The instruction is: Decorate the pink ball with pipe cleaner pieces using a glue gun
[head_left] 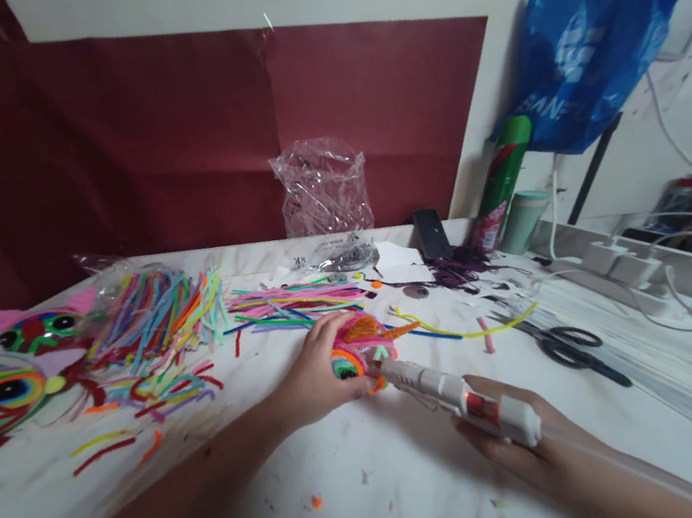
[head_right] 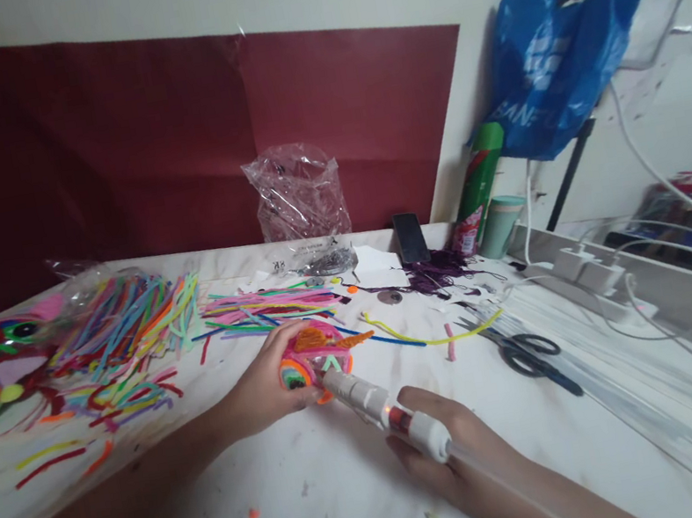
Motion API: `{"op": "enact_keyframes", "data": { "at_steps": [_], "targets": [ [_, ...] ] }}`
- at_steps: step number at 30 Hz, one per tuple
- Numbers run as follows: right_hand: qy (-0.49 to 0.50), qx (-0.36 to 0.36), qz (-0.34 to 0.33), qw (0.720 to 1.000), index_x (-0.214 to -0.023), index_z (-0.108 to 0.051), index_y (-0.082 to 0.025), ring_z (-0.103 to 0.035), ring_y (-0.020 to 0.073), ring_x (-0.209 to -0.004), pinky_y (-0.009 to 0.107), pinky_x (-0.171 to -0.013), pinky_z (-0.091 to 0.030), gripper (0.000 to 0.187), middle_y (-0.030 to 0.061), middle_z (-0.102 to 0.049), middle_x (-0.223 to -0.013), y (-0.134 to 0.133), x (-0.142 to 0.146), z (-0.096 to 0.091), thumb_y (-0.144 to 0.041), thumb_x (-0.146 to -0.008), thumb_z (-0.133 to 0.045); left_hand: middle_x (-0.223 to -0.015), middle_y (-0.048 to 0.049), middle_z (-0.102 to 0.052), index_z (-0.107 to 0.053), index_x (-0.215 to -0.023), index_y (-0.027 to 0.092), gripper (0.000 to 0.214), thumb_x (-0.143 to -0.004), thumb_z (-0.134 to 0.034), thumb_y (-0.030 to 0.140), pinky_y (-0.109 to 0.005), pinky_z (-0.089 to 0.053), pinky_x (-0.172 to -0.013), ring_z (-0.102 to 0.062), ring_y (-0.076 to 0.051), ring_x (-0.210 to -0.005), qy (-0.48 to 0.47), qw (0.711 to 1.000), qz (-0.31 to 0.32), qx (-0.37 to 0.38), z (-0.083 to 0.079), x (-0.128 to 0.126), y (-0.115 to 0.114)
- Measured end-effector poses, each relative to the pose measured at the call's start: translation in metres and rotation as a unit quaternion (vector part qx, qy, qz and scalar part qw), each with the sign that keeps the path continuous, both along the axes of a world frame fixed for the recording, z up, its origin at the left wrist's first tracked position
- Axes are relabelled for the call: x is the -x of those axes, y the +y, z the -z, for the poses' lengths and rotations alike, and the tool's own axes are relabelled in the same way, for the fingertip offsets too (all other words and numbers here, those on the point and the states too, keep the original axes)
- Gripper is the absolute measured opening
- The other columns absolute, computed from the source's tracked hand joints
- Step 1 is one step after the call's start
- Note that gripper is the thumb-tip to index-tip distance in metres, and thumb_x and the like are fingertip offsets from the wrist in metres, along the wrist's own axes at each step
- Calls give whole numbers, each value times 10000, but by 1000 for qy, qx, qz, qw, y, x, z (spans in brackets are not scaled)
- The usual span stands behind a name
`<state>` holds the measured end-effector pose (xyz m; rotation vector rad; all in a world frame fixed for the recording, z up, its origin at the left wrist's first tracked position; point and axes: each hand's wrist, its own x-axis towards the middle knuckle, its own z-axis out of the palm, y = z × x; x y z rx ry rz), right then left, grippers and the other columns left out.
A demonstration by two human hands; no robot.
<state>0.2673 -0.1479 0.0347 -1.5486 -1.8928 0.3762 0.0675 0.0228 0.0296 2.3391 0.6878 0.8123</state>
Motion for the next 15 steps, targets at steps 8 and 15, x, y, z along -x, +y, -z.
{"op": "enact_keyframes", "data": {
  "at_steps": [8, 15],
  "targets": [
    [-7, -11, 0, 1000, -732, -448, -217, -491, 125, -550, 222, -494, -406, 158, -11, -509, -656, 0, -3, 7, -297, -867, -430, -1423, -76, -374, -375, -1349, 259, 801, -637, -738, 311, -442, -304, -1110, -343, -283, -1328, -2, 1000, 2, 3, 0, 1, 1],
    [-5, -16, 7, 1000, -709, -462, -216, -497, 128, -543, 221, -491, -411, 148, -9, -517, -637, -2, -1, 3, -283, -841, -463, -1423, -74, -373, -378, -1354, 254, 808, -633, -739, 313, -435, -300, -1114, -341, -292, -1327, -4, 1000, 3, 0, 2, 1, 2]
  ]
}}
